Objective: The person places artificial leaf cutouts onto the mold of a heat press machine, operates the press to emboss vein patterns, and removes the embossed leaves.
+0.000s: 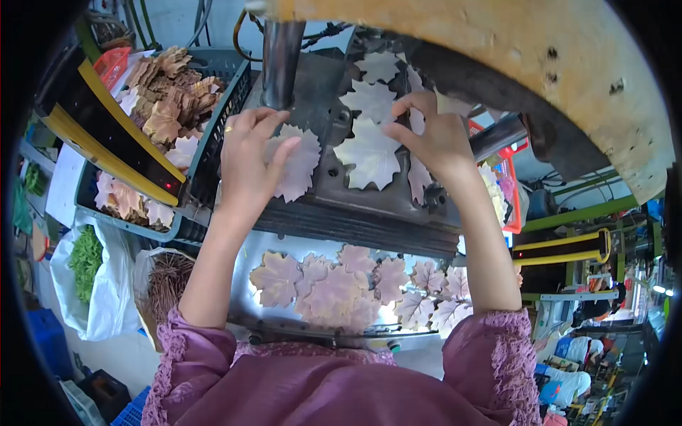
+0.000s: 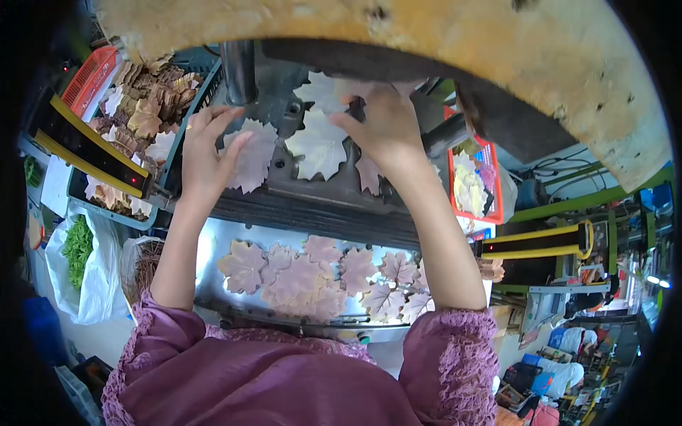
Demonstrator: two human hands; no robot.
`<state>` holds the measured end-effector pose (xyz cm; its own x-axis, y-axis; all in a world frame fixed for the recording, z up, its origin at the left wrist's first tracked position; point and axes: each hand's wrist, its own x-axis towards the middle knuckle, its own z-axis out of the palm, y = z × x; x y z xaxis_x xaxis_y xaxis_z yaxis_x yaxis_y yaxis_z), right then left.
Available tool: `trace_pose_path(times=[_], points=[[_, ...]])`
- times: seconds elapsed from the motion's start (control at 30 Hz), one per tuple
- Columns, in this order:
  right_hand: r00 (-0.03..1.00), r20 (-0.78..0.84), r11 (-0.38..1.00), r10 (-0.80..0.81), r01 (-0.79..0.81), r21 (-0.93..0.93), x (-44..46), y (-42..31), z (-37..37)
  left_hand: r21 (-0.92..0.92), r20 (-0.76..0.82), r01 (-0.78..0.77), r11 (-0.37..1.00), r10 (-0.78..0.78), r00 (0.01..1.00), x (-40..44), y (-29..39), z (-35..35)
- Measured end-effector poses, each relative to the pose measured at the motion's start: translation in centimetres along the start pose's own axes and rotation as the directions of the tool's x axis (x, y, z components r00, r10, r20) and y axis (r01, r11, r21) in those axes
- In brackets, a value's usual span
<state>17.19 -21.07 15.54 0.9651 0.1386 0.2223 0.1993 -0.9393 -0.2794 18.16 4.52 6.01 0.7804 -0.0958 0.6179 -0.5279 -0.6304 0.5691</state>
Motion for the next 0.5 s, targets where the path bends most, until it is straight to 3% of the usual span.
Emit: trace_pose_path(times=[0.07, 0.13, 0.2, 0.3, 0.4, 0.47, 0.5], points=[[0.993, -0.087, 0.995, -0.084, 0.087, 0.04, 0.3, 1.0, 0.7, -0.031, 0.016, -0.004, 0.999, 0.005, 1.0, 0.1, 2.0, -1.1], [0.973, -0.176, 0.983, -0.15, 0.166, 0.081, 0.5, 1.5, 1.1, -0.238, 0.187, -0.123, 0.964, 0.17, 0.968, 0.0, 3.7, -1.1], [0.977, -0.143, 0.986, -0.16, 0.164, 0.018, 1.1, 1.2, 1.1, -0.239, 0.204, -0.268, 0.933, 0.318, 0.926, 0.1, 5.2, -0.4], [0.987, -0.027, 0.974, -0.158, 0.151, -0.166, 1.7, 0.5, 1.5, -0.252, 0.196, -0.323, 0.912, 0.375, 0.906, 0.1, 5.3, 1.2], [0.994, -0.07, 0.99, -0.087, 0.079, -0.119, 1.9, 0.7, 2.5, -0.203, 0.244, -0.321, 0.925, 0.365, 0.898, -0.2, 5.5, 1.1], [0.914, -0.255, 0.922, -0.316, 0.232, -0.31, 2.0, 1.2, 3.6, -0.153, 0.294, -0.317, 0.936, 0.349, 0.89, -0.6, 5.5, 0.9], [0.913, -0.255, 0.922, -0.318, 0.236, -0.307, 2.1, 1.0, 3.7, -0.149, 0.294, -0.315, 0.937, 0.346, 0.891, -0.6, 5.5, 0.8]])
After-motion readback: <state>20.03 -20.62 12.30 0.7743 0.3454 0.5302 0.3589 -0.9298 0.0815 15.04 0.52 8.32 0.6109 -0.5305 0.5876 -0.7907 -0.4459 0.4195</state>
